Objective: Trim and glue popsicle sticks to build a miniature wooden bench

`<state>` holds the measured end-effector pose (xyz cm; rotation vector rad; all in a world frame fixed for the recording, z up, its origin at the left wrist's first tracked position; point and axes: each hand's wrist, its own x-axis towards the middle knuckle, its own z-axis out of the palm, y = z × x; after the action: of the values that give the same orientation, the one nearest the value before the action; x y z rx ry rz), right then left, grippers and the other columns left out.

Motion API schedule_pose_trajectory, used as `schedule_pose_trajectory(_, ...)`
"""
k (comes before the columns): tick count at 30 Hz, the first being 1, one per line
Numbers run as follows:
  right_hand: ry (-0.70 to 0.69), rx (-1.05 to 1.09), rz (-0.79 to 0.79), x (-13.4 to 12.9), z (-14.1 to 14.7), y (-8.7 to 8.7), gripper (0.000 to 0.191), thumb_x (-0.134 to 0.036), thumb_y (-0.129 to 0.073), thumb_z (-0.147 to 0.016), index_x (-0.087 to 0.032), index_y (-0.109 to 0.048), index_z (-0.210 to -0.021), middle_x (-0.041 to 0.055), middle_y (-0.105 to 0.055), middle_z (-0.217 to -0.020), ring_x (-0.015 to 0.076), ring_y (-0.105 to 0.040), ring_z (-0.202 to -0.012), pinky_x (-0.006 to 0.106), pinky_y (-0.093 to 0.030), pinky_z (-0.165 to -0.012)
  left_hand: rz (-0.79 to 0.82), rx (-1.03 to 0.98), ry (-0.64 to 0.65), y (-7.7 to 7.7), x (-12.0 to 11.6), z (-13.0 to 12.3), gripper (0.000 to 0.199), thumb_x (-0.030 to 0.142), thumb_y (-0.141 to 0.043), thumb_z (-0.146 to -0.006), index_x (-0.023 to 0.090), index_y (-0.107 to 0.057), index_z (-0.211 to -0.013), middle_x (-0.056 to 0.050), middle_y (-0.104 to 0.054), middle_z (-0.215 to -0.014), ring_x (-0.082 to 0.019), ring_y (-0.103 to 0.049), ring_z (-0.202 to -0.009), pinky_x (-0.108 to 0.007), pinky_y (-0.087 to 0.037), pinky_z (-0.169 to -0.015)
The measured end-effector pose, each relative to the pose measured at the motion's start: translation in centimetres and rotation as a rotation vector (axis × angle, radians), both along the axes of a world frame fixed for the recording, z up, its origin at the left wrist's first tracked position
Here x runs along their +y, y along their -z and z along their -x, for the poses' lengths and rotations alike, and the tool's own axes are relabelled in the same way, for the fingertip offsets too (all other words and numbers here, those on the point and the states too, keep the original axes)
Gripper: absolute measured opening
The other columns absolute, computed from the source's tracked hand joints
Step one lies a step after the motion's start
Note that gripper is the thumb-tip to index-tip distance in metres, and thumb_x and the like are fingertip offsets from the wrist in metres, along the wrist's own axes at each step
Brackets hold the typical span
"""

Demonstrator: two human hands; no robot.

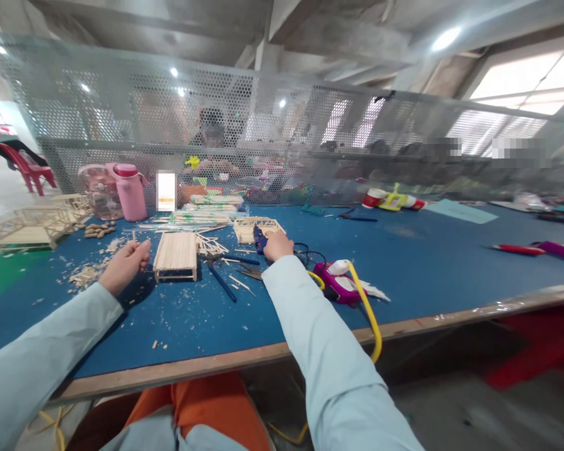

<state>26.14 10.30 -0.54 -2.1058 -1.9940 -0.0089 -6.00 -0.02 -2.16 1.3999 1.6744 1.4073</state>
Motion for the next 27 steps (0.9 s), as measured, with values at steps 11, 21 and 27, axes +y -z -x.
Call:
schedule_pose_trajectory(11,0.132,0.01,-0.098,-0.7,0.3,-0.7,0.057,-0.021,-0.05,-0.077,-0.019,-0.036,-0.133,0.0167,-0.049,-0.121,0.0309,-0.047,-0.111,0.044,-0.039,-0.088,0.374,-0.224,0.163,-3.1,-2.1,2.0,0.029,0.03,-0.066,-0.048,0.02,-0.039,-0.054,0.009,-0.041,-0.041,-0.009,-0.041,-0.036,-0.021,-0.035,-0.035)
schedule_pose_trajectory(21,0.103,0.052,-0.172,-1.6,1.1,-1.2,0.048,-0.016,-0.042,-0.08,-0.011,-0.041,-0.128,0.0221,-0.047,-0.122,0.0336,-0.045,-0.112,0.049,-0.034,-0.088,0.43,-0.259,0.354,-2.8,-2.8,1.6,0.041,0.033,-0.076,-0.048,0.019,-0.039,-0.057,0.007,-0.048,-0.046,-0.007,-0.043,-0.038,-0.017,-0.029,-0.035)
schedule_pose_trajectory(27,-0.536,0.068,-0.158,-0.6,10.0,-1.4,0.03,-0.021,-0.05,-0.079,-0.022,-0.062,-0.106,0.0064,-0.062,-0.105,0.0196,-0.054,-0.101,0.027,-0.038,-0.087,0.333,-0.187,0.269,-1.0,-2.1,0.7,0.047,0.052,-0.07,-0.054,0.02,-0.037,-0.052,0.009,-0.036,-0.04,-0.005,-0.032,-0.034,-0.019,-0.024,-0.034)
